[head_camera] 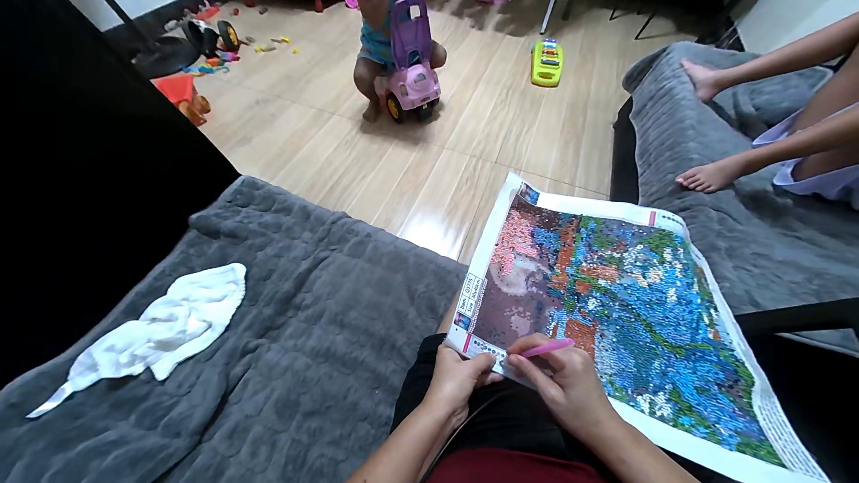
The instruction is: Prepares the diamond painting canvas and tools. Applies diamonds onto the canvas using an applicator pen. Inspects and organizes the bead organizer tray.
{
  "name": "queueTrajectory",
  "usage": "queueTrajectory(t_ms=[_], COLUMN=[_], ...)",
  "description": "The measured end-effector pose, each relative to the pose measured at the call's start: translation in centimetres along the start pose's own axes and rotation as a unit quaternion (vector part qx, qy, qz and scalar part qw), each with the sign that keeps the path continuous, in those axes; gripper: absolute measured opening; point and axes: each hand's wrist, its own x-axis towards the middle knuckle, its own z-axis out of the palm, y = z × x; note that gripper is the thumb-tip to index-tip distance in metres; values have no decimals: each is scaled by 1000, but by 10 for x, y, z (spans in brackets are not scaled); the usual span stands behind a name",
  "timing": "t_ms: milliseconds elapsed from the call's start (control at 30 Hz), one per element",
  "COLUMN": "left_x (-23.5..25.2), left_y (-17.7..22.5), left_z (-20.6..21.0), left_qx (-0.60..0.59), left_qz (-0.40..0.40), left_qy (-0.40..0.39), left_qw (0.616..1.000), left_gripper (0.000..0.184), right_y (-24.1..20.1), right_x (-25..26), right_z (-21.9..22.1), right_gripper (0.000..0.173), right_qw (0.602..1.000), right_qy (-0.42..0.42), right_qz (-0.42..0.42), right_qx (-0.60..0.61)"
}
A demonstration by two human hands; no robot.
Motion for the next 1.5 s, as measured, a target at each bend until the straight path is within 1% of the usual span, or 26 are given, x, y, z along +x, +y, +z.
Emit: queueTrajectory(t_ms=[133, 233, 400, 667, 767, 900, 1033, 1133, 1300, 1367, 1500], left_x=[0, 1, 0, -1, -2, -4, -3, -1, 4, 4, 4], left_y=[0, 0, 0, 2, 3, 5, 6, 7, 11, 11, 11], left_z=[0, 0, 0, -3, -3, -3, -6, -7, -7, -7, -6], left_qx=[-3, 0, -1, -39, -47, -54, -60, -65, -76, -82, -90], left_qz=[1, 1, 2, -21, -30, -31, -31, -28, -13, -13, -21], left_qy=[-1, -3, -1, -5, -10, -26, -36, -35, -9, -3, 11], left_qw=[1000, 1000, 1000, 999, 998, 998, 997, 997, 997, 997, 996], left_gripper=[29, 31, 31, 17, 12, 15, 23, 26, 24, 25, 25], right_y=[1, 1, 0, -2, -3, -8, -16, -17, -14, -10, -1], right_x=[0, 0, 2, 5, 7, 13, 22, 29, 54, 66, 83], right_z=[1, 2, 4, 8, 11, 11, 5, -1, -9, -8, -2], right_gripper=[19, 19, 18, 17, 16, 15, 13, 14, 15, 12, 7], right_qw=[1000, 1000, 1000, 998, 994, 973, 932, 916, 931, 938, 939], right_qy=[2, 1, -6, -20, -26, -31, -11, 15, 81, 103, 118], right_qz=[-9, -15, -9, 32, 63, 144, 228, 249, 221, 214, 231], right_qx=[-14, -16, -12, 42, 87, 176, 281, 315, 278, 254, 227])
